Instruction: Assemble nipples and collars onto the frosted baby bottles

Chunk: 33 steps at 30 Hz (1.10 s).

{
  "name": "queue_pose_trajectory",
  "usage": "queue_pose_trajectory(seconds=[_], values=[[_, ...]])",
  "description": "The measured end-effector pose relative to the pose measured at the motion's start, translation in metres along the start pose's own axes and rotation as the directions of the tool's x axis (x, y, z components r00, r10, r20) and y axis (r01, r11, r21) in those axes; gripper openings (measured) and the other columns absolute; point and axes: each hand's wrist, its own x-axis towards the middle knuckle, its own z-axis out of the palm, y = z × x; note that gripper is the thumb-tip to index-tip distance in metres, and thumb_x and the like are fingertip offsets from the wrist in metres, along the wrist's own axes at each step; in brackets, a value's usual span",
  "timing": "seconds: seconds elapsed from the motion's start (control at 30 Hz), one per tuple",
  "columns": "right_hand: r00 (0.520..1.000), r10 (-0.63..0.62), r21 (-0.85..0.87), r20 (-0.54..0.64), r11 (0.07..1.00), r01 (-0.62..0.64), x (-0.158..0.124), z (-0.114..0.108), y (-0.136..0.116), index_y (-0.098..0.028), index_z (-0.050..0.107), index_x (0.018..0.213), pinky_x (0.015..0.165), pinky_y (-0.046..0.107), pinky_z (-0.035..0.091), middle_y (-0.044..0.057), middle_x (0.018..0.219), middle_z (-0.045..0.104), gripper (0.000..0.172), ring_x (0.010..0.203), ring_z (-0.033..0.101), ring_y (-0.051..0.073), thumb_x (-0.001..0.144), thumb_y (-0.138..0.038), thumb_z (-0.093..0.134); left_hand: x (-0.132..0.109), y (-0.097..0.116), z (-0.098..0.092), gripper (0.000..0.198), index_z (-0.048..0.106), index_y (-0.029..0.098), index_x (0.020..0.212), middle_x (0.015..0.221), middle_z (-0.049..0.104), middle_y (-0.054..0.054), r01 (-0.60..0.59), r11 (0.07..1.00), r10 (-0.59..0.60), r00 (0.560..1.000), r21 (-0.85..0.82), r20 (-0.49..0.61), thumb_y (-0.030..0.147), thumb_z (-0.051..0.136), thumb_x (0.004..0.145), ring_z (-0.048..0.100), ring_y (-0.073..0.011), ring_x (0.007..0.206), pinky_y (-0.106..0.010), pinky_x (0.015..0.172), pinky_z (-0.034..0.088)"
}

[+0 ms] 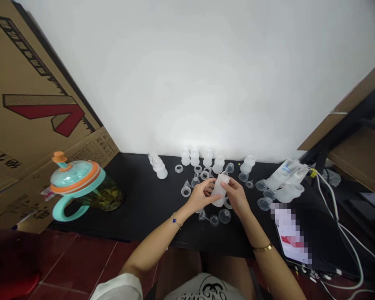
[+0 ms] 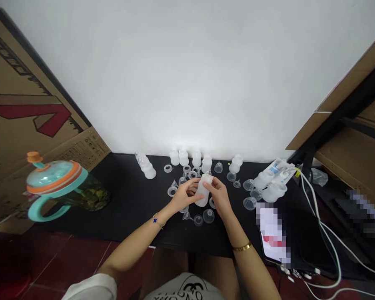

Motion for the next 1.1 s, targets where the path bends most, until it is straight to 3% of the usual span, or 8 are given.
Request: queue_pose_trajectory(seconds=[0.67, 1.1], values=[[0.993, -0.052, -0.02, -0.106, 0.999, 0.05, 0.0, -0.003, 0.005, -0.024, 0.078, 0.101, 0.082, 0.037, 0.054, 0.005, 0.103, 0.078, 0.041, 0.096, 0.069, 0.027, 0.065, -0.037, 0.091, 0.001, -0.004, 0.005, 0.071, 0.059, 0.016, 0.133, 0.118, 0.074, -0.014, 0.011, 0.997, -0.013, 1.0, -0.079, -0.019, 0.045, 0.085, 0.073, 0.073, -0.0222, 0.084, -0.032, 0.072, 0.059], [0.988, -0.07, -0.018, -0.139, 0.997, 0.068, 0.001, -0.003, 0.006, -0.024, 0.075, 0.093, 0.081, 0.037, 0.054, 0.005, 0.107, 0.075, 0.039, 0.094, 0.068, 0.025, 0.061, -0.038, 0.093, 0.001, -0.01, 0.007, 0.072, 0.061, 0.017, 0.134, 0.117, 0.074, -0.014, -0.008, 0.998, 0.005, 0.999, -0.067, -0.041, 0.044, 0.086, 0.072, 0.074, -0.0234, 0.088, -0.032, 0.074, 0.059]])
